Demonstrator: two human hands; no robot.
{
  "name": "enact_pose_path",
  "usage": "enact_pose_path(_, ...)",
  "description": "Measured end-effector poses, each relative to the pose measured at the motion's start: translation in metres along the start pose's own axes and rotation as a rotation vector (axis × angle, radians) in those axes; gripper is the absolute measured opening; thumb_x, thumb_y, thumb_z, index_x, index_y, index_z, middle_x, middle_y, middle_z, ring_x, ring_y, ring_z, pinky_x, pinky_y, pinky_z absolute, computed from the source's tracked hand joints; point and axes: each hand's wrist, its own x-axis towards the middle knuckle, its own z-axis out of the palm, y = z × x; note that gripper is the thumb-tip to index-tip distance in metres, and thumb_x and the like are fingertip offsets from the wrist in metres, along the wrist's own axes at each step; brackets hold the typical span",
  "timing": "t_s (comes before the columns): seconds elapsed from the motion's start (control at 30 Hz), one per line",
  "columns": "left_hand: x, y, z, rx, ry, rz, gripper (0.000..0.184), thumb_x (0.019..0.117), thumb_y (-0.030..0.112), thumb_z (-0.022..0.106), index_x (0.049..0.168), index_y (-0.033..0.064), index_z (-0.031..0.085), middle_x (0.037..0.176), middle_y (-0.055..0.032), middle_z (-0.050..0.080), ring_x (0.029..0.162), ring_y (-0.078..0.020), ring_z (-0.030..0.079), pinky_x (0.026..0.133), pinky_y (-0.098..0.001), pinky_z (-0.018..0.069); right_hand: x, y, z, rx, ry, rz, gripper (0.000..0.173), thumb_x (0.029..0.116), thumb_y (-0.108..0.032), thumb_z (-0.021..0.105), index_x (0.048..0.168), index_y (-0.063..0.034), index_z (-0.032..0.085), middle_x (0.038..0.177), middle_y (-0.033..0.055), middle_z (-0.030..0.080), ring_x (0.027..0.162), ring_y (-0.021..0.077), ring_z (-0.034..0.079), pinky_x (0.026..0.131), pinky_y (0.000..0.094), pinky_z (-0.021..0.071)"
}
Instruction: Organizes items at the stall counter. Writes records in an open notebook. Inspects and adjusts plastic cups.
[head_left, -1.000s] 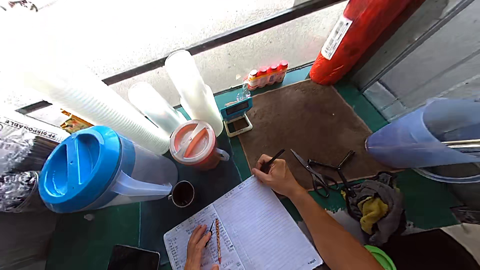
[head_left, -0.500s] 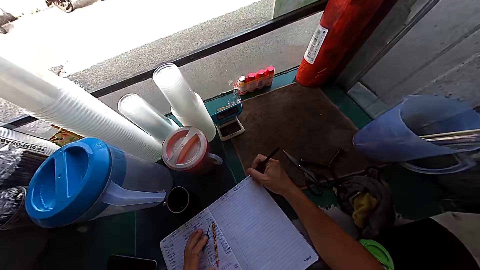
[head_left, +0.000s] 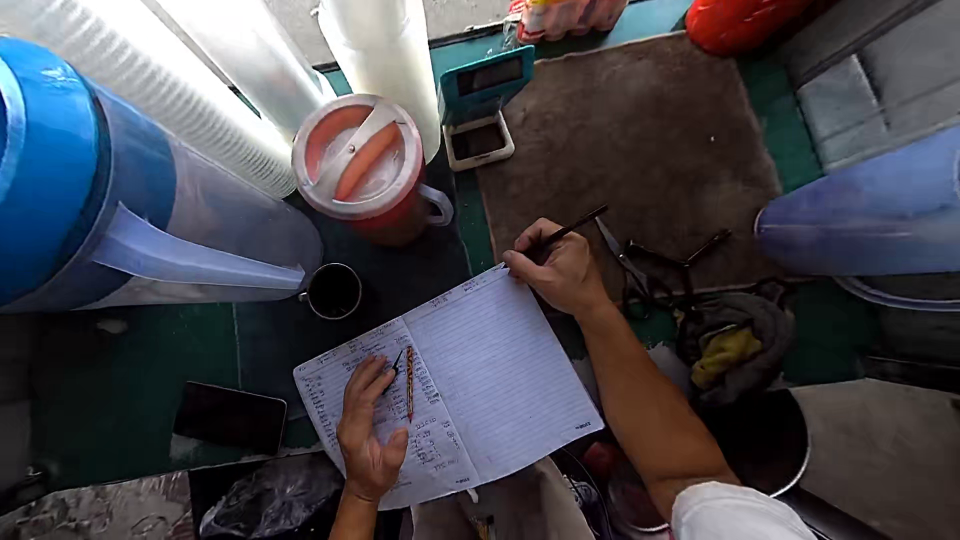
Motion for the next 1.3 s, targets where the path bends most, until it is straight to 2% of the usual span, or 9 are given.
enact_pose_path(0.27,0.0009,0.0002,-0.0010,0.009,0.004,0.000,0.074,0.0969,0.072,0.038,0.130,0.0108,0.065,0.143,-0.0138,0.059,0.143,-0.0321,0.046,0.121,-0.0493,0.0367,0.0032,0.0047,0.0023,0.011,0.021,-0.013,0.013,0.0900,-0.010,0.074,0.090,-0.0107,0.061,0.069,0.0014,0.067,0.053,0.0116,0.064,0.048,0.0267,0.0567)
enact_pose_path(0.47,-0.0002,0.0003,-0.0006,0.003,0.008,-0.003,0.075,0.0968,0.072,0.038,0.130,0.0101,0.065,0.143,-0.0143,0.059,0.144,-0.0324,0.046,0.121,-0.0491,0.0365,0.0028,0.0036,0.0022,0.019,0.055,0.009,0.016,0.0914,-0.009,0.075,0.093,-0.0105,0.059,0.070,0.0020,0.069,0.054,0.0121,0.066,0.050,0.0266,0.0586)
enact_pose_path(0.8,0.0010,0.0008,-0.0005,0.004,0.008,-0.005,0.073,0.0971,0.071,0.039,0.130,0.0110,0.065,0.143,-0.0138,0.060,0.144,-0.0319,0.046,0.121,-0.0484,0.0363,0.0038,0.0042,0.0046,-0.074,0.084,0.002,0.016,0.0906,-0.011,0.076,0.090,-0.0113,0.060,0.068,0.0001,0.067,0.052,0.0100,0.064,0.049,0.0257,0.0569)
enact_pose_path(0.97,0.0013,0.0008,-0.0004,0.009,0.010,-0.007,0.074,0.0968,0.072,0.039,0.129,0.0110,0.065,0.143,-0.0139,0.060,0.144,-0.0320,0.046,0.121,-0.0483,0.0367,0.0041,0.0043,0.0037,0.011,0.101,0.045,0.016,0.0925,-0.009,0.075,0.093,-0.0101,0.058,0.071,0.0022,0.070,0.055,0.0131,0.069,0.052,0.0275,0.0608)
enact_pose_path(1.13,-0.0004,0.0014,-0.0006,0.005,0.015,-0.006,0.073,0.0968,0.071,0.040,0.129,0.0107,0.066,0.142,-0.0144,0.060,0.143,-0.0326,0.047,0.120,-0.0490,0.0377,0.0044,0.0062,0.0054,-0.078,0.099,0.016,0.017,0.0901,-0.010,0.076,0.090,-0.0116,0.059,0.068,0.0005,0.067,0.052,0.0109,0.065,0.049,0.0269,0.0575)
enact_pose_path(1.3,0.0013,0.0014,-0.0010,0.006,0.013,-0.002,0.074,0.0972,0.071,0.039,0.129,0.0103,0.066,0.143,-0.0140,0.060,0.143,-0.0318,0.047,0.119,-0.0484,0.0387,0.0060,0.0074,0.0052,-0.083,0.104,0.022,0.014,0.0913,-0.010,0.074,0.091,-0.0107,0.060,0.068,0.0014,0.068,0.052,0.0127,0.066,0.049,0.0294,0.0588)
